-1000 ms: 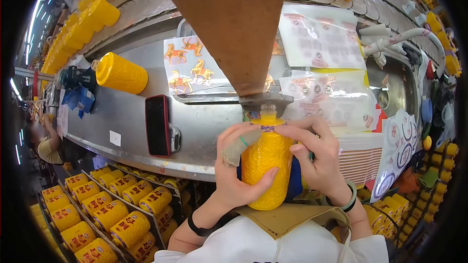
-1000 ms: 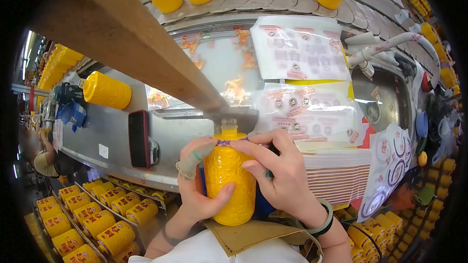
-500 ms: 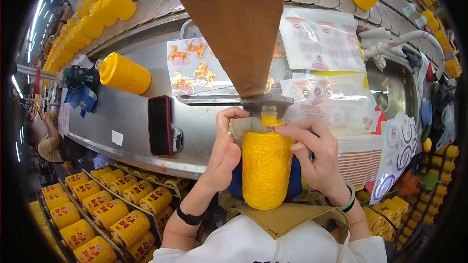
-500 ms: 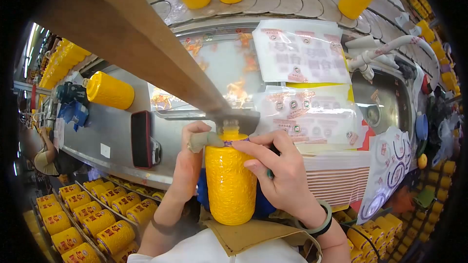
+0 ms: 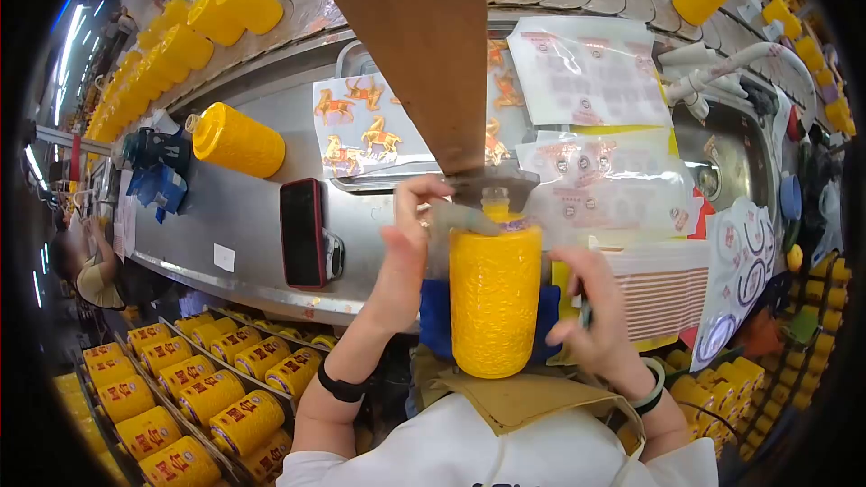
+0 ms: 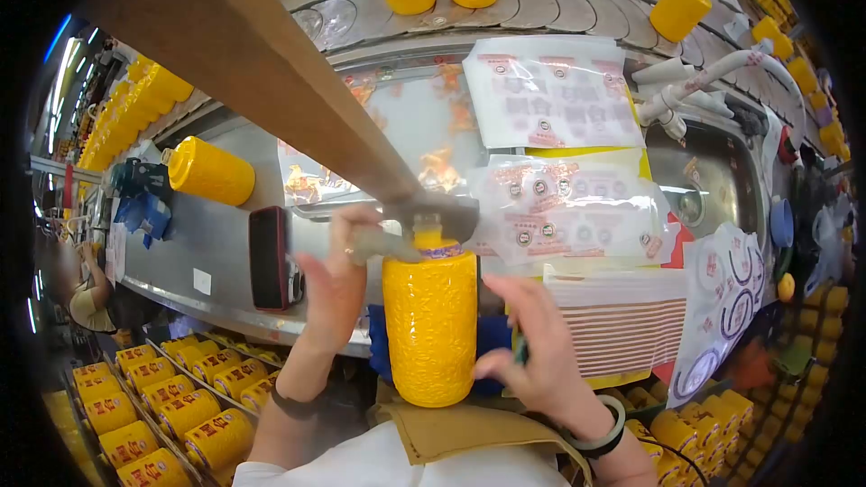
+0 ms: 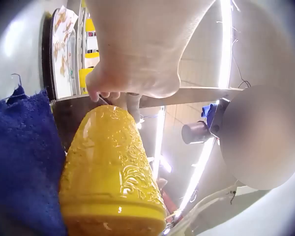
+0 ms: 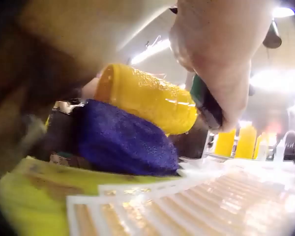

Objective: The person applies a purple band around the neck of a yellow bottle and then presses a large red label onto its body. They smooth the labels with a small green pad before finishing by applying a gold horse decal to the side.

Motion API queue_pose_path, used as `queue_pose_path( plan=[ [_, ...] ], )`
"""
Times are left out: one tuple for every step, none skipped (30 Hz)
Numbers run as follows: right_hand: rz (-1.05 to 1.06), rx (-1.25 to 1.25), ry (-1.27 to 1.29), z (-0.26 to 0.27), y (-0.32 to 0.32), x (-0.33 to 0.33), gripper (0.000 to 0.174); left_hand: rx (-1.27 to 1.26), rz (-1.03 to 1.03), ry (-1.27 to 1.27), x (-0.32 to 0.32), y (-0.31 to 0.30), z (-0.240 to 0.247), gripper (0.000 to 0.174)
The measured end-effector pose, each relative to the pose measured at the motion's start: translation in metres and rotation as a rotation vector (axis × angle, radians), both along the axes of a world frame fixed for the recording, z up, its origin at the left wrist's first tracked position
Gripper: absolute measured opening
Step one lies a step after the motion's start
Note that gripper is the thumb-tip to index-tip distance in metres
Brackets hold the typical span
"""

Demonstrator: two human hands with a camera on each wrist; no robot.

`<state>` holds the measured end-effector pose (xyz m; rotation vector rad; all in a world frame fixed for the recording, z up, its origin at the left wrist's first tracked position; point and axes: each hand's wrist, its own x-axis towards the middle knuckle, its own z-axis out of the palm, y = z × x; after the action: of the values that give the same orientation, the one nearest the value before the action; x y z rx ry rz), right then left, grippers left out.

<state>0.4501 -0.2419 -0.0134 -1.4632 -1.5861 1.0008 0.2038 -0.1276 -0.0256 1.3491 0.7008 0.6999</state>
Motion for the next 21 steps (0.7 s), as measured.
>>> queue_pose_path(
  plan=[
    [0.060,0.030,-0.030,0.001,-0.007,-0.006,0.070,-0.004,0.000,0.000,0.001,-0.003,-0.004,0.102],
    [0.122,0.064,-0.060,0.001,-0.012,-0.012,0.087,0.000,0.052,0.036,0.003,-0.006,-0.011,0.103],
    [0.124,0.065,-0.061,-0.003,-0.017,-0.017,0.087,0.005,0.103,0.072,0.005,-0.008,-0.015,0.104],
    [0.131,0.113,-0.118,-0.012,-0.022,-0.023,0.096,0.003,0.102,0.073,0.003,-0.007,-0.015,0.104],
    [0.135,0.163,-0.177,-0.019,-0.024,-0.028,0.107,0.103,0.061,0.097,0.001,-0.003,-0.014,0.095],
    [0.105,0.073,-0.238,-0.020,-0.023,-0.035,0.107,0.205,0.019,0.120,0.000,-0.001,-0.013,0.086],
    [0.099,0.075,-0.239,-0.019,-0.025,-0.036,0.107,0.208,0.013,0.119,0.002,-0.001,-0.013,0.086],
    [0.107,0.132,-0.275,-0.018,-0.025,-0.036,0.103,0.176,0.045,0.078,0.004,0.000,-0.014,0.084],
    [0.117,0.187,-0.308,-0.017,-0.026,-0.037,0.100,0.140,0.078,0.040,0.006,0.000,-0.014,0.081],
    [0.090,0.303,-0.402,-0.007,-0.025,-0.039,0.090,0.136,0.075,0.048,0.007,-0.001,-0.010,0.081],
    [0.086,0.297,-0.393,0.004,-0.027,-0.038,0.090,0.098,0.056,0.111,0.009,0.000,-0.002,0.090],
    [0.137,0.334,-0.428,0.015,-0.028,-0.037,0.086,0.063,0.037,0.174,0.010,0.000,0.002,0.098],
    [0.185,0.375,-0.465,0.020,-0.028,-0.036,0.082,0.066,0.033,0.181,0.009,0.000,-0.001,0.098],
    [0.141,0.388,-0.397,0.010,-0.027,-0.038,0.080,0.083,0.046,0.111,0.008,-0.001,-0.008,0.088],
    [0.133,0.393,-0.398,-0.002,-0.025,-0.040,0.080,0.101,0.060,0.037,0.008,-0.001,-0.011,0.077],
    [0.071,0.294,-0.362,-0.013,-0.024,-0.042,0.078,0.107,0.055,0.035,0.009,-0.002,-0.009,0.077],
    [0.012,0.196,-0.326,-0.018,-0.023,-0.042,0.076,0.108,0.066,0.052,0.008,-0.003,-0.007,0.077],
    [0.030,0.200,-0.382,-0.013,-0.024,-0.045,0.070,0.111,0.080,0.068,0.009,-0.002,-0.006,0.077],
    [0.033,0.200,-0.382,-0.003,-0.024,-0.043,0.070,0.111,0.084,0.068,0.009,-0.001,-0.007,0.077],
    [0.091,0.276,-0.454,0.010,-0.025,-0.042,0.068,0.133,0.076,0.079,0.008,-0.001,-0.009,0.077],
    [0.146,0.354,-0.526,0.015,-0.026,-0.043,0.066,0.158,0.066,0.089,0.006,0.000,-0.010,0.077]
  ],
)
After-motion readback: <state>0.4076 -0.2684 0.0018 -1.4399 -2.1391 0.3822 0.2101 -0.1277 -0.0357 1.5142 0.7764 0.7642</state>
